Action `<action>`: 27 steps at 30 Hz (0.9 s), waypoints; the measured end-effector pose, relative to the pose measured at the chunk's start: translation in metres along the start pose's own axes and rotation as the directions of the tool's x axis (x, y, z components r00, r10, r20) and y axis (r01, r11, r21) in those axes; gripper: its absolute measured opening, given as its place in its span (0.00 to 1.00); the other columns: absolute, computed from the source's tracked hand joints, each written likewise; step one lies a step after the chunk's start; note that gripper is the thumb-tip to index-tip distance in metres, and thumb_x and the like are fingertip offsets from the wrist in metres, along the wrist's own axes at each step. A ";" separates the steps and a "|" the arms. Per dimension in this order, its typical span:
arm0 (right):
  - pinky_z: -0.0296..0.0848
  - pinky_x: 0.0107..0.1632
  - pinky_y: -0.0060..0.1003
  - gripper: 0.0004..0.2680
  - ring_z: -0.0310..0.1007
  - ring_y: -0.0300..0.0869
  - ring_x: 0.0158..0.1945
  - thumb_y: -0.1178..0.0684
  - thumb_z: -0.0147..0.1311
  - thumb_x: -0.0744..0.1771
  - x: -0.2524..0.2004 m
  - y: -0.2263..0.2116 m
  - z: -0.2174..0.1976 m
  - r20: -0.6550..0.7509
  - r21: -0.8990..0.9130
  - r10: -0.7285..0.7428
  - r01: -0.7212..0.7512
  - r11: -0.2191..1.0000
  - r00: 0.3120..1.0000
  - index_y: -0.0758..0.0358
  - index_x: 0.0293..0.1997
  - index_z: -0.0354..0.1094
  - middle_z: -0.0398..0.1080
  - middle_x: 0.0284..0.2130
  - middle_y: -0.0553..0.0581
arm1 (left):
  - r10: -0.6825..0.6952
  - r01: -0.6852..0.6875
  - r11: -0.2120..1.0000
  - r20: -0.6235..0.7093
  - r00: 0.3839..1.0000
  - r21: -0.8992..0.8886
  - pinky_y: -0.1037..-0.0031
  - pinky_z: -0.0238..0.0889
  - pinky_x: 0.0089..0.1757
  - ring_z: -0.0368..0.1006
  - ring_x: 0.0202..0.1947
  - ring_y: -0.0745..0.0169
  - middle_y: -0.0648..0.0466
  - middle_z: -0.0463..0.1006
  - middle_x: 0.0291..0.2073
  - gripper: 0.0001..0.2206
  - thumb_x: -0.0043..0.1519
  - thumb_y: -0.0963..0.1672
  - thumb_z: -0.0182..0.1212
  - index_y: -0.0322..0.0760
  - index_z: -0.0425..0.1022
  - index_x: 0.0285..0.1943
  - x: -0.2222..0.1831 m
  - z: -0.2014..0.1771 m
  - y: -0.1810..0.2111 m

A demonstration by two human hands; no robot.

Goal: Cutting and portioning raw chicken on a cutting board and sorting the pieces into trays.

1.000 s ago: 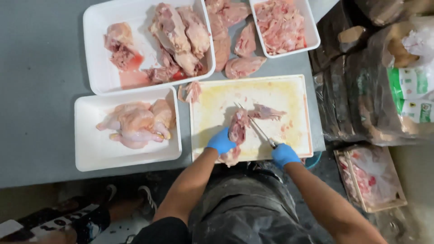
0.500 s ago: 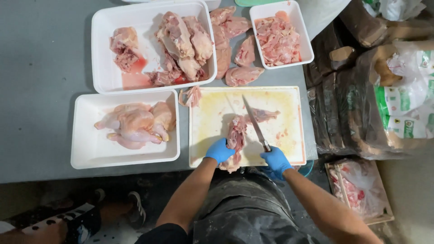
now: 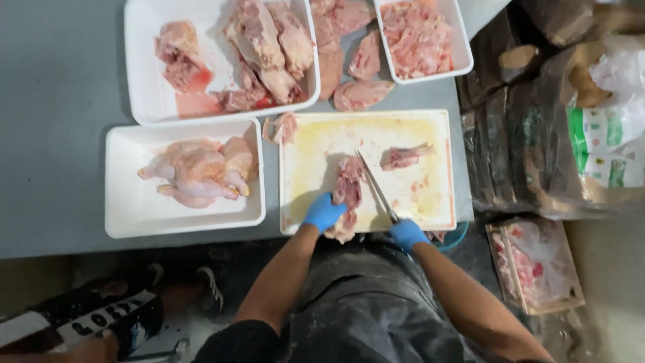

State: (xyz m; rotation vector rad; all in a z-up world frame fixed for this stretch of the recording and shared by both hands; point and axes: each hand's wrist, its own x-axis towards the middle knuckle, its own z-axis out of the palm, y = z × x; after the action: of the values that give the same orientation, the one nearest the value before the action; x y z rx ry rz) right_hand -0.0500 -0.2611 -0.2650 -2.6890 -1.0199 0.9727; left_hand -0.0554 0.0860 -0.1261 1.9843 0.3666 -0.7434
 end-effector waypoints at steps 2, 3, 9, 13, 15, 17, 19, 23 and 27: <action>0.78 0.56 0.61 0.16 0.81 0.64 0.53 0.50 0.50 0.65 0.012 0.007 -0.041 0.163 0.500 0.593 -0.584 0.640 0.788 0.70 0.51 0.78 0.81 0.41 0.71 | -0.029 0.038 0.979 0.045 0.999 -0.198 0.44 0.66 0.63 0.70 0.66 0.32 0.37 0.78 0.61 0.28 0.58 0.55 0.63 0.33 0.75 0.61 -0.005 -0.014 0.009; 0.78 0.56 0.61 0.16 0.81 0.64 0.53 0.50 0.50 0.65 0.010 -0.002 -0.076 0.140 0.509 0.592 -0.570 0.645 0.794 0.70 0.51 0.78 0.81 0.41 0.71 | -0.014 0.019 0.982 0.029 0.999 -0.189 0.44 0.66 0.63 0.70 0.66 0.32 0.37 0.78 0.61 0.28 0.58 0.55 0.63 0.33 0.75 0.61 0.007 -0.030 0.006; 0.72 0.67 0.55 0.23 0.73 0.61 0.66 0.44 0.58 0.63 -0.064 -0.037 -0.110 0.165 0.606 0.655 -0.600 0.522 0.737 0.55 0.65 0.74 0.78 0.57 0.67 | 0.023 0.000 0.985 -0.134 0.991 0.172 0.48 0.72 0.56 0.78 0.57 0.38 0.41 0.82 0.52 0.24 0.55 0.53 0.66 0.36 0.77 0.55 -0.028 -0.044 0.031; 0.70 0.68 0.59 0.23 0.71 0.64 0.66 0.39 0.63 0.64 -0.094 -0.069 -0.097 0.108 0.762 0.697 -0.510 0.400 0.709 0.61 0.61 0.73 0.76 0.56 0.72 | 0.549 -0.062 0.453 -0.223 0.805 0.890 0.63 0.70 0.45 0.76 0.48 0.53 0.55 0.76 0.45 0.21 0.57 0.43 0.69 0.46 0.72 0.61 -0.025 -0.004 0.006; 0.70 0.68 0.60 0.21 0.71 0.65 0.66 0.39 0.62 0.66 -0.088 -0.080 -0.108 0.091 0.800 0.695 -0.468 0.375 0.713 0.63 0.60 0.73 0.76 0.56 0.74 | 0.517 -0.076 0.426 -0.174 0.838 0.902 0.62 0.71 0.46 0.75 0.51 0.51 0.53 0.74 0.50 0.32 0.56 0.42 0.71 0.46 0.67 0.72 -0.027 -0.017 0.015; 0.67 0.71 0.58 0.25 0.70 0.61 0.68 0.35 0.63 0.65 -0.093 -0.103 -0.128 0.178 0.739 0.620 -0.520 0.429 0.764 0.61 0.64 0.73 0.76 0.59 0.69 | 0.339 0.061 0.543 -0.285 0.897 0.837 0.55 0.65 0.55 0.64 0.64 0.44 0.44 0.67 0.67 0.40 0.55 0.53 0.74 0.41 0.63 0.77 -0.053 -0.034 0.036; 0.68 0.69 0.59 0.23 0.71 0.62 0.67 0.38 0.63 0.65 -0.104 -0.140 -0.144 0.164 0.769 0.634 -0.500 0.397 0.756 0.64 0.62 0.74 0.76 0.57 0.72 | 0.280 -0.002 0.644 -0.233 0.931 0.765 0.53 0.69 0.53 0.68 0.60 0.40 0.43 0.70 0.60 0.39 0.54 0.50 0.74 0.39 0.62 0.76 -0.026 -0.024 -0.010; 0.72 0.64 0.57 0.18 0.76 0.61 0.61 0.44 0.65 0.66 -0.089 -0.148 -0.117 0.126 0.846 0.643 -0.420 0.327 0.755 0.66 0.57 0.78 0.80 0.50 0.70 | 0.225 -0.098 0.756 -0.116 0.967 0.647 0.50 0.76 0.50 0.73 0.56 0.32 0.39 0.72 0.54 0.38 0.51 0.43 0.76 0.32 0.63 0.71 0.002 -0.030 -0.024; 0.74 0.61 0.53 0.16 0.80 0.57 0.55 0.43 0.66 0.65 -0.056 -0.162 -0.151 0.135 0.851 0.635 -0.417 0.320 0.761 0.66 0.51 0.81 0.82 0.43 0.67 | 0.248 -0.097 0.762 -0.151 0.957 0.640 0.51 0.77 0.49 0.74 0.54 0.34 0.40 0.71 0.53 0.32 0.52 0.40 0.72 0.32 0.65 0.67 0.013 -0.031 -0.020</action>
State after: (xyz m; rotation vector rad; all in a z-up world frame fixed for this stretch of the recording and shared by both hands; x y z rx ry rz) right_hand -0.0813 -0.1535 -0.0660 -2.1012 0.4541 0.8520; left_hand -0.0457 0.1222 -0.1368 2.7139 0.0503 -0.5545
